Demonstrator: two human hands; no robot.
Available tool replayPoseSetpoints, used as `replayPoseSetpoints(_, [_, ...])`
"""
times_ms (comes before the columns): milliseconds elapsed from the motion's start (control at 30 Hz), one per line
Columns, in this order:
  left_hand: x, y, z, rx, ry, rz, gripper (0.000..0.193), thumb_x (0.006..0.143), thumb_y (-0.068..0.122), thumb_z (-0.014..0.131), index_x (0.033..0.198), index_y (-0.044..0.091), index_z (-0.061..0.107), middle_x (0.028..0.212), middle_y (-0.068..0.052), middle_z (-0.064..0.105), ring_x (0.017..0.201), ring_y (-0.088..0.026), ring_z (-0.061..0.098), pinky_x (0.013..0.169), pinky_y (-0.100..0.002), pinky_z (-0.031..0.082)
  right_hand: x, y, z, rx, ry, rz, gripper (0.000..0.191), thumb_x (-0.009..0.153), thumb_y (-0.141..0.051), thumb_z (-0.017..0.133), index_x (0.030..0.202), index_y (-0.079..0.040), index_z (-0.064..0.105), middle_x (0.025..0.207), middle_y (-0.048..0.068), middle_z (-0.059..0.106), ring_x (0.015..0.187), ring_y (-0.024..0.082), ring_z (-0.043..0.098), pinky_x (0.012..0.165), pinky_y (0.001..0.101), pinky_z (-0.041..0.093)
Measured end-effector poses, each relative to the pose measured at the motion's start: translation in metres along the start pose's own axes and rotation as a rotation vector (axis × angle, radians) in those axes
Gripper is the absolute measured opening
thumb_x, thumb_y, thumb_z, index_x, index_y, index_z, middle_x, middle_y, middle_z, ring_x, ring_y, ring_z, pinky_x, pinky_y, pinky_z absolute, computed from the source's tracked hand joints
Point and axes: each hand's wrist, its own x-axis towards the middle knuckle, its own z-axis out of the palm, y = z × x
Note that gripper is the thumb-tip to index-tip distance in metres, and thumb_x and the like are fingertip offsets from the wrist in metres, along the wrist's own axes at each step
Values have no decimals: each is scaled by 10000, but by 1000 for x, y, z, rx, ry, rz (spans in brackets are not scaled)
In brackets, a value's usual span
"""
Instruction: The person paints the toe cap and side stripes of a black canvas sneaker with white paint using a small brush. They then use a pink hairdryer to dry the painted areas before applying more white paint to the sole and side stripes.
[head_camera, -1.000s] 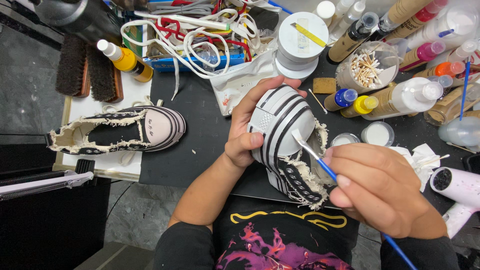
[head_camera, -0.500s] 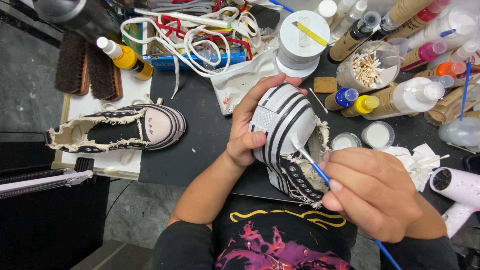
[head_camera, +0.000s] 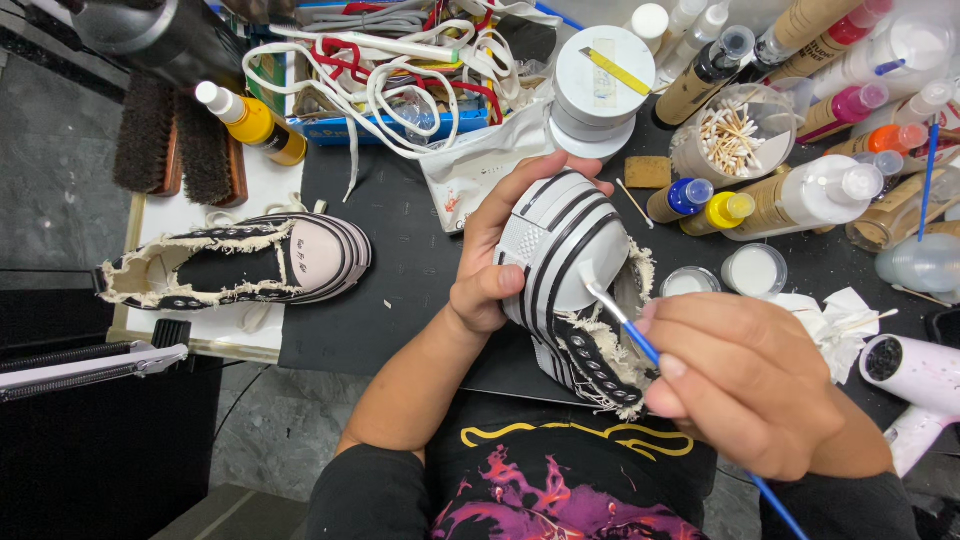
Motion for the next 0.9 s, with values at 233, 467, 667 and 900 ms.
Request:
replayPoseSetpoints(233, [1,1,-1,11,-4,2,899,847,443,772,1548,5,418,1508,-257,497,1365,-335,519,1203,-464,468,0,-11,-8,8,-27,108,310,912,-145,721,1056,49,527,996,231,684,933,424,721,726,498,609])
replayPoseSetpoints(467, [0,1,0,14,-13,5,890,854,449,768,1549,10,427,1513,-257,493,1366,-333,519,1210,-460,464,-7,4,0,32,-14,-14,290,927,-96,744,1030,60,523,992,238,671,922,413,712,706,492,616])
replayPoseSetpoints(667, [1,1,0,14,-12,11,882,853,446,769,1544,15,429,1513,-257,492,1365,-330,520,1197,-463,473,4,1,-4,113,-24,-70,298,918,-114,744,1008,69,527,964,229,669,910,397,719,704,482,618])
replayPoseSetpoints(900, [-2,1,2,22,-19,9,879,865,447,769,1552,14,433,1491,-239,477,1374,-326,515,1186,-447,448,2,-2,-3,-15,8,23,268,910,-84,735,998,75,538,974,244,674,913,421,709,707,495,612])
